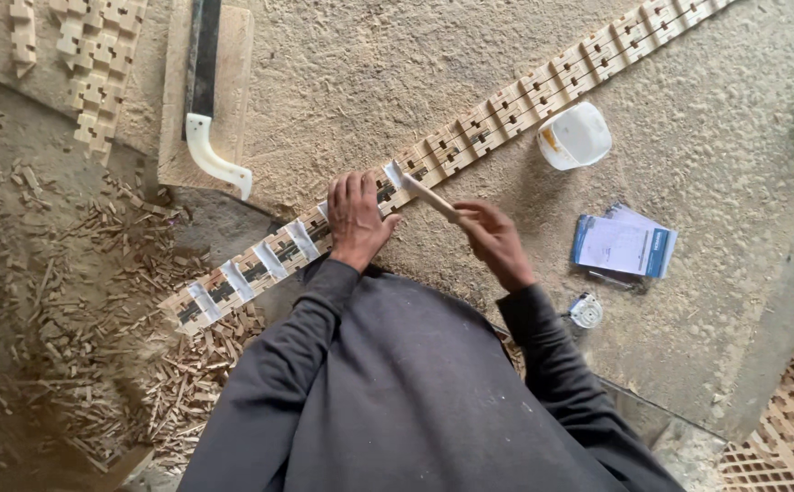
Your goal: The person applies white glue to the joints of a long wooden lattice using a small brush. They repeatedly dip the brush into a small white container and spread the glue along the interlocking sections of the lattice.
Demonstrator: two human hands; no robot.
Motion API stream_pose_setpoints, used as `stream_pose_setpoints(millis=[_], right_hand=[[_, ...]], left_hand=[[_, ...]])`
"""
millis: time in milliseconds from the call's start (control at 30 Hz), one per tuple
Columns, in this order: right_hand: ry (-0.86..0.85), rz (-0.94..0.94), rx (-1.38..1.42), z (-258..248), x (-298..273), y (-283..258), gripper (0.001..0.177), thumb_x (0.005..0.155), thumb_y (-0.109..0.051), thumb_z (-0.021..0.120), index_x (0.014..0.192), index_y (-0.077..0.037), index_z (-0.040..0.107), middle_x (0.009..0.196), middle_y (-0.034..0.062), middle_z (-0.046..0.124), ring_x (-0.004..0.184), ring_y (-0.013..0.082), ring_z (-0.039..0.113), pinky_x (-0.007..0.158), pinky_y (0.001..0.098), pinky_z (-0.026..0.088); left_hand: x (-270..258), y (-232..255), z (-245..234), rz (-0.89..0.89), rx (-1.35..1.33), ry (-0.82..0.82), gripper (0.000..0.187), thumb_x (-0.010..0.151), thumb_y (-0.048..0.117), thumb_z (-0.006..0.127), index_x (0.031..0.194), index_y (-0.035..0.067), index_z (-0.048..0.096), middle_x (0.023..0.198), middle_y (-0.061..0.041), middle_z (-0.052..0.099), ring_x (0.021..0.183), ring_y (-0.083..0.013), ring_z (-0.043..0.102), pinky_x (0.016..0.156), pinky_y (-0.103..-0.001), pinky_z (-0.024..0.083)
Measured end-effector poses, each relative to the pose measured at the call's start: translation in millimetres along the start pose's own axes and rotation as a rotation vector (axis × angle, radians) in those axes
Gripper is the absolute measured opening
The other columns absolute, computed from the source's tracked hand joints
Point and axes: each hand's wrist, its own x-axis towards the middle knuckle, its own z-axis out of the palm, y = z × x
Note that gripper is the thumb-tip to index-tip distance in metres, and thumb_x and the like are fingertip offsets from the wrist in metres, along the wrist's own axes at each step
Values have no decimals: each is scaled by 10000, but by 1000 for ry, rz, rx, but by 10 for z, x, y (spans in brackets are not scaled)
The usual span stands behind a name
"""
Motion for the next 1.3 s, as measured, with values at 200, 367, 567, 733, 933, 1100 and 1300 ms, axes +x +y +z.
stream_pose_setpoints(millis=[200, 367, 567, 733, 933, 1100, 1300], right_hand=[[66, -351, -807, 377, 153, 130, 247, 972, -162, 685, 1193, -240, 759, 1034, 100, 735, 916, 351, 726, 744, 466, 608], [115, -529, -1075, 537, 227, 85, 230, 959, -183, 657, 1172, -246, 718, 1026, 71, 707, 879, 332, 716, 684, 438, 607], [138, -603, -1285, 602, 295, 203, 246, 918, -184, 665, 1152, -257, 695, 1020, 35, 654, 864, 276, 684, 625, 383, 612], [89, -607, -1303, 569, 200, 453, 275, 880, -185, 689, 1146, -243, 649, 1052, 36, 617, 866, 302, 690, 620, 410, 605], [-95, -457, -1260, 362, 29, 684, 344, 882, -171, 659, 1216, -212, 590, 974, 83, 529, 699, 367, 684, 552, 481, 591], [-231, -423, -1212, 201, -101, 775, 358, 913, -225, 612, 1262, -225, 531, 922, 110, 516, 642, 443, 669, 561, 548, 566], [-152, -389, -1224, 141, -173, 620, 349, 933, -199, 579, 1277, -245, 531, 974, 113, 530, 610, 472, 659, 560, 572, 576]], left_hand=[[105, -36, 136, -46, 19, -23, 721, 747, 438, 909, 1266, 52, 590, 1184, -155, 621, 1227, -321, 585, 1144, -492, 400], [125, -103, 290, -31, -11, 50, 649, 693, 445, 906, 1155, 79, 634, 1130, -119, 631, 1184, -296, 600, 1115, -479, 405], [141, -136, 234, 42, -5, 211, 604, 586, 460, 875, 1014, 84, 676, 1041, -98, 633, 1112, -284, 605, 1093, -479, 409], [144, -174, 159, 96, 33, 166, 524, 698, 476, 849, 1021, 86, 718, 981, -97, 653, 1074, -273, 629, 1076, -477, 434], [172, -204, 193, 116, 12, 205, 635, 605, 571, 914, 971, 88, 721, 989, -93, 654, 1099, -269, 621, 1086, -484, 414], [159, -171, 115, 105, 14, 173, 613, 673, 581, 894, 999, 91, 722, 1004, -94, 650, 1111, -264, 623, 1090, -476, 421], [172, -202, 200, 96, 16, 179, 615, 667, 579, 900, 988, 84, 725, 1021, -95, 653, 1131, -270, 622, 1087, -479, 429]])
